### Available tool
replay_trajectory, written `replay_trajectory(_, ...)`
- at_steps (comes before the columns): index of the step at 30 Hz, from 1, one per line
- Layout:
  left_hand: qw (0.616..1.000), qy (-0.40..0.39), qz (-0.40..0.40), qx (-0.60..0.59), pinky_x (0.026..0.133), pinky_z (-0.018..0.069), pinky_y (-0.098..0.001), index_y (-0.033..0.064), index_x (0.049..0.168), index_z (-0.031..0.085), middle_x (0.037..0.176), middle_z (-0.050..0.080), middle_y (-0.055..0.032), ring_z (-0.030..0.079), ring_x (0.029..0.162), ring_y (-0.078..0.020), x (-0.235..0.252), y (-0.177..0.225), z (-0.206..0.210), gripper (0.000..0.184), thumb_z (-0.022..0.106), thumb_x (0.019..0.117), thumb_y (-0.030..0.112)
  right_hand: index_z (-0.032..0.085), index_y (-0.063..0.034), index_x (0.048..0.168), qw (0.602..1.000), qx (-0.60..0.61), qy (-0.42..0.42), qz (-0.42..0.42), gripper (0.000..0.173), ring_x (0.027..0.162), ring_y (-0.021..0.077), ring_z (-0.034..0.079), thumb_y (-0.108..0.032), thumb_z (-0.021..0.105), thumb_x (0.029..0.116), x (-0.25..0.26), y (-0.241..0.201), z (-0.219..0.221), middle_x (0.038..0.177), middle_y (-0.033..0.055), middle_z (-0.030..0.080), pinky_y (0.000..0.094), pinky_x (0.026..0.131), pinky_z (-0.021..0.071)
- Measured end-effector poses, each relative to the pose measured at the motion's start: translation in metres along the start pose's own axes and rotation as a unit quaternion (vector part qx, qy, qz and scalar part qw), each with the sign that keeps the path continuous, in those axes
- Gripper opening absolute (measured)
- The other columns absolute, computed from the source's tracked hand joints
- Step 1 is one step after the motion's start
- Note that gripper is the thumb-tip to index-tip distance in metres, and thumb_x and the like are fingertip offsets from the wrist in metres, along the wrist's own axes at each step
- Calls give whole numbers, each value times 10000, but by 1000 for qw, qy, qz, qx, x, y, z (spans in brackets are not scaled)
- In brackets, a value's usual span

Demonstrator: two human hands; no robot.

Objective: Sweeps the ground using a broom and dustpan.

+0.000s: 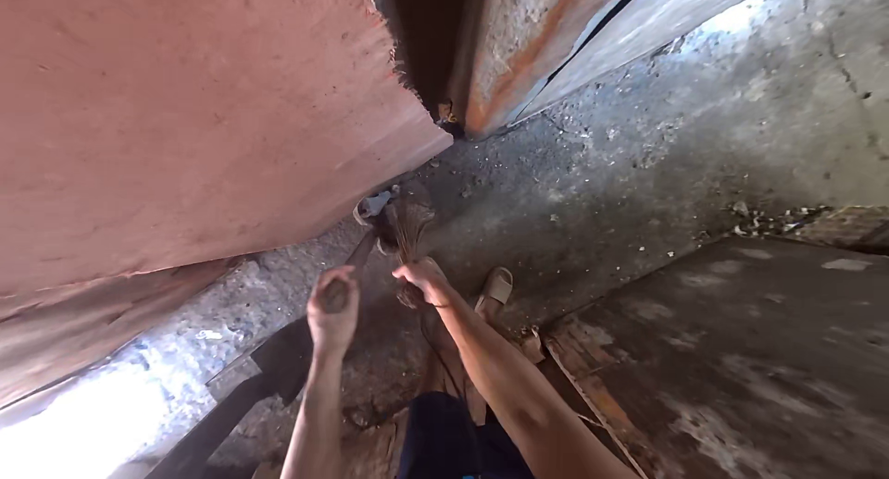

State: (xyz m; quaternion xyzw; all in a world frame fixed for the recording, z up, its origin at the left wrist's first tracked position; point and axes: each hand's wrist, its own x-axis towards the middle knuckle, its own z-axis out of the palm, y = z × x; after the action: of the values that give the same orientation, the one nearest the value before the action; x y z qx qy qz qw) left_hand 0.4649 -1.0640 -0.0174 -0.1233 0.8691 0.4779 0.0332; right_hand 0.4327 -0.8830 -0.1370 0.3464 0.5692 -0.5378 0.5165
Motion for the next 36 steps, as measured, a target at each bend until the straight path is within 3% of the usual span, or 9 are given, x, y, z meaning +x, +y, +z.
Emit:
replay_trajectory(5, 997, 56, -35, -35, 929, 585, -376, 17, 1026, 617, 1207, 694, -122, 673, 1110, -229, -34, -30, -43, 117, 634, 918, 60, 527, -119, 1443, 933, -361, 2, 12, 722, 1156, 366, 643, -372, 766, 811, -82, 33, -59, 1246, 189, 663, 625, 953, 518)
replay_trajectory(9, 981, 158, -100, -56, 776, 619, -369, 11, 1037, 611, 1194, 698, -128, 701, 993, -229, -59, -34, -56, 124, 622, 915, 30, 426, -240, 1550, 909, -417, 0, -14, 833, 1157, 355, 660, -459, 762, 819, -122, 75, -109, 1272, 153, 677, 645, 963, 515)
replay_trajectory(13, 930, 265, -223, -122, 720, 641, -439, 6, 1118, 595, 1198, 684, -136, 704, 981, -270, -74, -36, -78, 180, 629, 942, 22, 536, -250, 1480, 982, -189, -7, -22, 675, 1027, 248, 713, -324, 802, 864, -156, 106, -167, 1210, 100, 708, 507, 903, 602)
replay_trajectory(15, 884, 325, -291, -167, 762, 637, -481, 26, 1167, 576, 1202, 672, -128, 694, 1024, -278, -78, -34, -87, 206, 641, 972, 45, 568, -200, 1437, 1000, -23, -1, -3, 568, 819, 278, 725, -243, 768, 907, -173, 117, -181, 1059, 145, 724, 471, 716, 636)
replay_trajectory(18, 816, 395, -354, -230, 793, 607, -497, 64, 1229, 531, 1192, 630, -116, 666, 1014, -264, -80, -29, -91, 275, 654, 983, 71, 547, -148, 1421, 987, 151, 27, 38, 474, 673, 278, 689, -247, 665, 972, -189, 131, -184, 942, 182, 697, 418, 558, 607)
replay_trajectory(22, 781, 432, -368, -260, 825, 601, -501, 68, 1243, 502, 1172, 605, -116, 656, 1010, -256, -82, -25, -85, 324, 671, 967, 53, 558, -75, 1282, 944, 324, 44, 47, 337, 633, 229, 682, -294, 548, 1025, -173, 154, -180, 866, 155, 678, 365, 520, 597)
replay_trajectory(26, 826, 389, -349, -211, 818, 615, -474, 58, 1226, 538, 1181, 647, -105, 671, 1037, -240, -91, -32, -79, 302, 687, 963, 61, 593, -56, 1081, 895, 438, 81, 41, 337, 617, 197, 677, -370, 474, 1049, -138, 151, -175, 820, 118, 674, 331, 518, 596)
replay_trajectory(32, 939, 249, -234, -46, 716, 641, -390, 38, 1103, 620, 1137, 704, -90, 712, 944, -210, -100, -48, -76, 173, 667, 936, 35, 545, -70, 1166, 884, 417, 208, 35, 321, 646, 232, 663, -342, 573, 999, -82, 154, -193, 852, 126, 653, 400, 553, 594)
replay_trajectory(36, 951, 231, -205, -14, 705, 637, -361, 40, 1104, 626, 1137, 701, -79, 710, 911, -189, -101, -48, -53, 167, 659, 941, 58, 538, -118, 1010, 882, 459, 90, 56, 172, 559, 157, 582, -290, 537, 1002, -27, 104, -123, 703, 43, 570, 323, 508, 540)
